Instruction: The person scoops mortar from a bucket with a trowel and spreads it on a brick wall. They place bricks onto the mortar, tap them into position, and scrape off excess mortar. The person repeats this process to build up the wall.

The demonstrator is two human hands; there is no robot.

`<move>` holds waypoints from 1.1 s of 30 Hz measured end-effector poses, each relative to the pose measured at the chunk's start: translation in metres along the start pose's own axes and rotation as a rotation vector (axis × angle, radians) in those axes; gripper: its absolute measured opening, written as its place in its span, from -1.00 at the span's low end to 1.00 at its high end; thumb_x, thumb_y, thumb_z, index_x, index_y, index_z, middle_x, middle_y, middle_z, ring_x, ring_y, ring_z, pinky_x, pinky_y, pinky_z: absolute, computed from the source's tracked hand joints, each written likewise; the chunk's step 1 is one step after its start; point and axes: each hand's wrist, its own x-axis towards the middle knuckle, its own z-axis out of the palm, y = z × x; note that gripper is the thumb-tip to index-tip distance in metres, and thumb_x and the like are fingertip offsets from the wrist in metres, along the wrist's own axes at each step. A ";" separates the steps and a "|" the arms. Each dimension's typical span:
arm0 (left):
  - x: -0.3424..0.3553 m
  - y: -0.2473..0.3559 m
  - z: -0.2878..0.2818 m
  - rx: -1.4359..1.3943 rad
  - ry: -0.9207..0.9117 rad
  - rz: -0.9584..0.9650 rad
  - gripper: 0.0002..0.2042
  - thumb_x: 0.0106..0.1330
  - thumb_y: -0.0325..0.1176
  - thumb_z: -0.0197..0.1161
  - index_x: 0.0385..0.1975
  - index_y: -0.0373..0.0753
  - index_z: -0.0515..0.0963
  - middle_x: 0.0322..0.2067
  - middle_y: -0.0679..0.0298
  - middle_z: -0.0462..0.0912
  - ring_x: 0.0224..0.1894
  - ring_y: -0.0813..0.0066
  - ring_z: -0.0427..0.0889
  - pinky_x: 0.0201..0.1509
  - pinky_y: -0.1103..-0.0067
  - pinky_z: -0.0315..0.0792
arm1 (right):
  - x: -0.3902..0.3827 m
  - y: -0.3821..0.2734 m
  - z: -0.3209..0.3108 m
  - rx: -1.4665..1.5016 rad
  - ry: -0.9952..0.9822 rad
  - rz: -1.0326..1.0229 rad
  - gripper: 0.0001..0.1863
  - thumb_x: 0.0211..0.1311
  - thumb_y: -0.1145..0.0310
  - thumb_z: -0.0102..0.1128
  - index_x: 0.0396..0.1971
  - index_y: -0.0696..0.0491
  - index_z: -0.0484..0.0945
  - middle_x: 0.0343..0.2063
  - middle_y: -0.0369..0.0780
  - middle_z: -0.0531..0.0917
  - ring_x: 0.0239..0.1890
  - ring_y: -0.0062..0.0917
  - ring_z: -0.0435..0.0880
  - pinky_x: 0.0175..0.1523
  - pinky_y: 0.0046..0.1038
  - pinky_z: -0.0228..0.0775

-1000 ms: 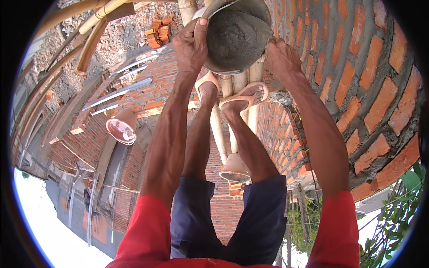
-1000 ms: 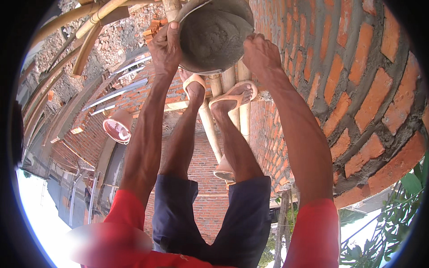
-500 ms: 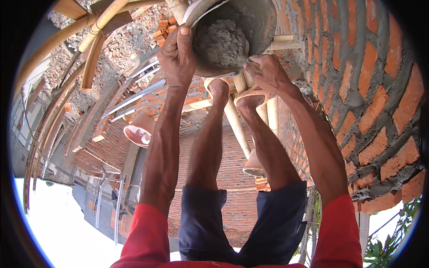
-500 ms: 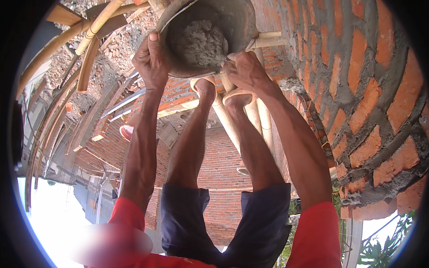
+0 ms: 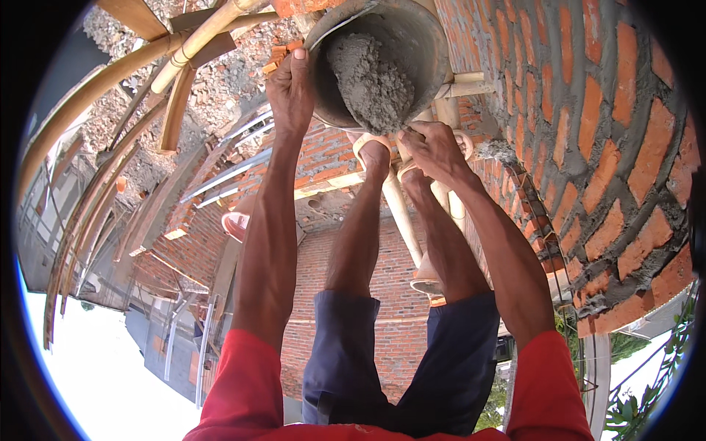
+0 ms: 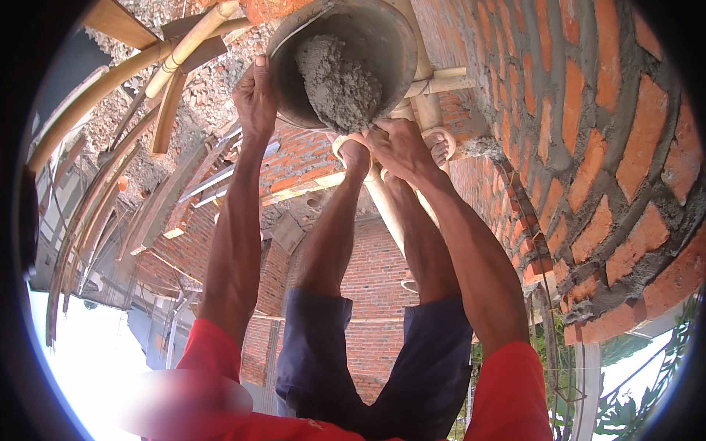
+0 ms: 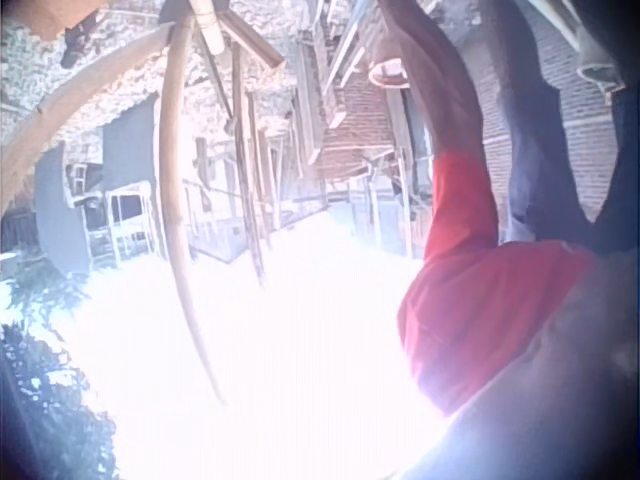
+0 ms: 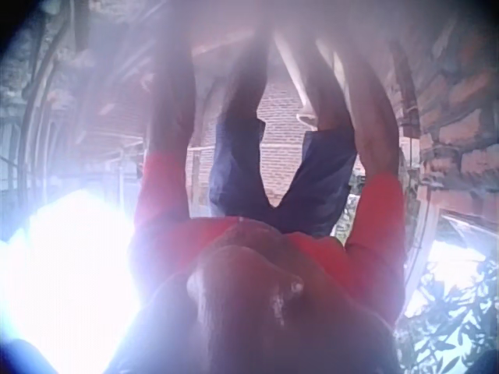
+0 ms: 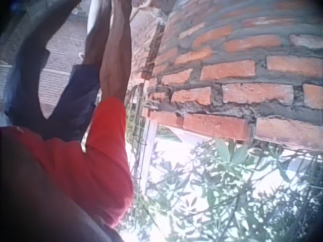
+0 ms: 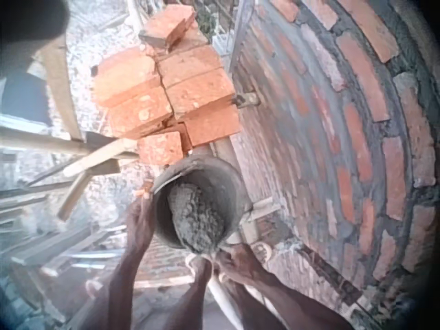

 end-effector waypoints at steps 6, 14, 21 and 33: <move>0.027 -0.001 -0.027 0.234 -0.023 -0.099 -0.48 0.57 0.09 0.12 -0.33 -0.31 0.72 -0.57 0.48 0.50 -0.47 0.71 0.34 -0.41 0.59 0.27 | 0.000 -0.012 0.006 -0.043 0.120 -0.054 -0.59 0.42 0.13 0.24 -0.09 0.24 0.68 -0.42 0.01 0.72 -0.34 -0.42 0.67 -0.14 -0.28 0.52; 0.037 -0.002 -0.039 0.344 -0.066 -0.270 -0.43 0.55 0.16 0.09 -0.14 -0.31 0.77 -0.49 0.37 0.60 -0.40 0.61 0.39 -0.32 0.51 0.33 | -0.019 -0.038 -0.012 -0.065 0.064 0.072 -0.56 0.40 0.12 0.28 -0.39 0.27 0.56 -0.53 -0.05 0.59 -0.44 -0.41 0.51 -0.22 -0.28 0.43; 0.039 0.000 -0.082 0.187 -0.169 -0.513 -0.39 0.59 0.18 -0.03 -0.12 -0.38 0.61 -0.38 0.38 0.50 -0.28 0.49 0.36 -0.08 0.46 0.37 | -0.078 -0.080 -0.038 0.118 0.046 0.022 -0.55 0.45 0.13 0.24 -0.28 0.33 0.63 -0.50 -0.08 0.62 -0.41 -0.37 0.59 -0.21 -0.28 0.48; 0.055 0.299 0.051 -0.341 -0.025 0.225 -0.38 0.67 0.01 -0.22 0.51 -0.36 0.13 0.46 -0.08 0.25 0.52 0.13 0.22 0.57 0.25 0.12 | -0.246 -0.257 -0.192 0.448 0.214 0.011 -0.60 0.57 0.14 0.11 -0.24 0.25 0.62 -0.63 -0.31 0.52 -0.64 -0.71 0.46 -0.54 -0.58 0.31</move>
